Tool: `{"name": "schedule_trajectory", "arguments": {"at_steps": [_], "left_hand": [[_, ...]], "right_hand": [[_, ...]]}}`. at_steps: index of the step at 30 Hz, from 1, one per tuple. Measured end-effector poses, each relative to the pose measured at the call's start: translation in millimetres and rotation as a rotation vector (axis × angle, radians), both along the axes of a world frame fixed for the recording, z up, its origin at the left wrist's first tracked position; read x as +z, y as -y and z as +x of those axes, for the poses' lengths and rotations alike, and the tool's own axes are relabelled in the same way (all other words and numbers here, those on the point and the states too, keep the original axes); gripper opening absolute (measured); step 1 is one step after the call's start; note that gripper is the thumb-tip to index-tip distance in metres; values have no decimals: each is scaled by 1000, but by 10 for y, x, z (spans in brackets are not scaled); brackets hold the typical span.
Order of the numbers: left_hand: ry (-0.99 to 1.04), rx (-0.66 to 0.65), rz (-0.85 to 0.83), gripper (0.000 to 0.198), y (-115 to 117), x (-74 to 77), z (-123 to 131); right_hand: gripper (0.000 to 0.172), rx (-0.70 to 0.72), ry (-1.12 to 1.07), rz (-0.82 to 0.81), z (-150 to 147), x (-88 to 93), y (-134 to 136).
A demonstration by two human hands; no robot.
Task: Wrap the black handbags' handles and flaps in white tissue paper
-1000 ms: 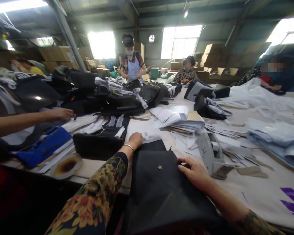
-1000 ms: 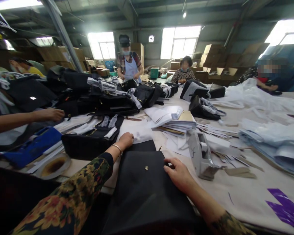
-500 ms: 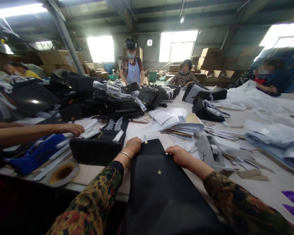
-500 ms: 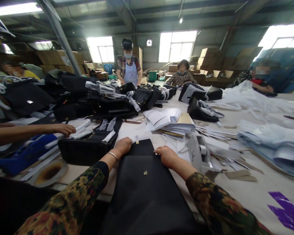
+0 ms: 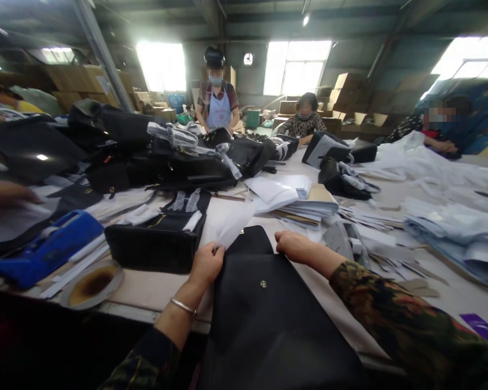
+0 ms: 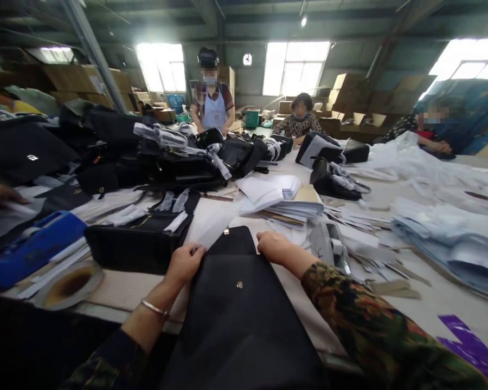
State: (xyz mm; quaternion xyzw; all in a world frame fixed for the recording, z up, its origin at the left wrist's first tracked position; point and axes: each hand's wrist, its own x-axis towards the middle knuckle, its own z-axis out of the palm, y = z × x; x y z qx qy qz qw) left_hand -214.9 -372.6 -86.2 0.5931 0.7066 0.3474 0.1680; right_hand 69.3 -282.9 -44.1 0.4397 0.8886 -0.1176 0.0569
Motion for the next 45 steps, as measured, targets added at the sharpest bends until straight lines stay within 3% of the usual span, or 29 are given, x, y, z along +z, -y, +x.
{"name": "schedule_trajectory", "arguments": {"at_steps": [4,7,11,17,23,28,33,37,40,43,45], "left_hand": [[289,158,-34,30,211,-132,79],[423,206,-12,32,280,-176,123],[435,152,-26,31,324,-177,139],[441,133,-19,30,331,-190,148],[479,93,-22,32,338,-238,140],[486,91,-27,32,342,-245,140],[497,99,-23,31,355,-206,154],[525,95,-8,31,370,-199,169],[538,87,8,31,369,-206,159],[534,97,43,29,351,-203,124],[525,143,82,29,336,-189,86]], "right_hand": [[24,119,-82,-58,-126,25,12],[32,125,-108,-119,-167,-9,49],[39,88,-103,-236,-79,6,72],[35,-11,-169,-456,-59,167,167],[35,-66,-250,-596,-124,134,245],[40,39,-81,-474,-188,184,284],[61,64,65,-385,-332,283,375],[73,85,218,-193,-422,285,444],[64,98,188,-87,-422,268,475],[48,83,79,-122,-389,263,477],[47,21,44,-150,-382,259,478]]}}
